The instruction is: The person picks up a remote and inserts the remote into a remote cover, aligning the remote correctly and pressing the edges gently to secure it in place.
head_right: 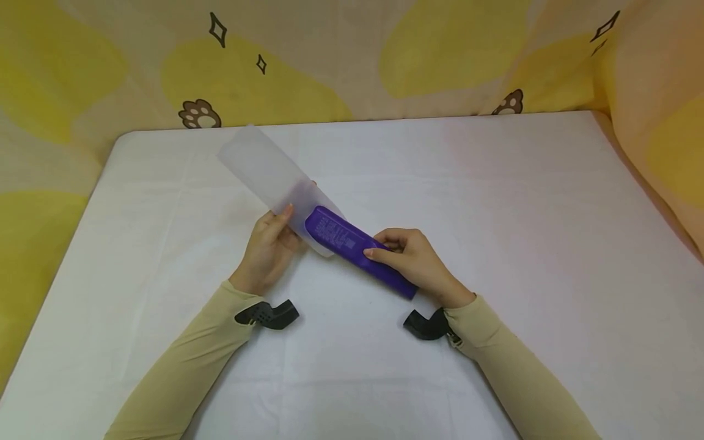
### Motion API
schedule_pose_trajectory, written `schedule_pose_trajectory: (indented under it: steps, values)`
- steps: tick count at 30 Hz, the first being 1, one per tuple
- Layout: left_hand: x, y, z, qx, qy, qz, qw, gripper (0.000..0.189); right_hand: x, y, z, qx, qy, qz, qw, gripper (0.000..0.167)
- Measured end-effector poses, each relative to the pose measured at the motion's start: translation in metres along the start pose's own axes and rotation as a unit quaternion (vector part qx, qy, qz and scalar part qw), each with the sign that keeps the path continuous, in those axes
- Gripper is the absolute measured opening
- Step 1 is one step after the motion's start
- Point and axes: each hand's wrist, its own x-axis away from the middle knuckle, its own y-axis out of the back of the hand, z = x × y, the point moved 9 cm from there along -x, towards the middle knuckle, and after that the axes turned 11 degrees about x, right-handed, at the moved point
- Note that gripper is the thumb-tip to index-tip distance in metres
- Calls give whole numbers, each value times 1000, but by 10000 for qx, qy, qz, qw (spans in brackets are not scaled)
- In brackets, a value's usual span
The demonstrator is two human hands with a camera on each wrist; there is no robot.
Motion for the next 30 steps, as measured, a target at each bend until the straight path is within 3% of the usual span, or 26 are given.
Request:
schedule_pose_trajectory:
  steps: [6,20,30]
  values:
    - [-1,0,5,88,145,0,9999,22,1,-1,2,-59,43,-57,10000,23]
    - [2,-8,9,-25,8,390,9992,41,0,-5,0,-435,-15,-98,9990,21]
    - [2,-9,10,55,33,402,9992,44,0,-13,0,-652,-22,-83,9978,22]
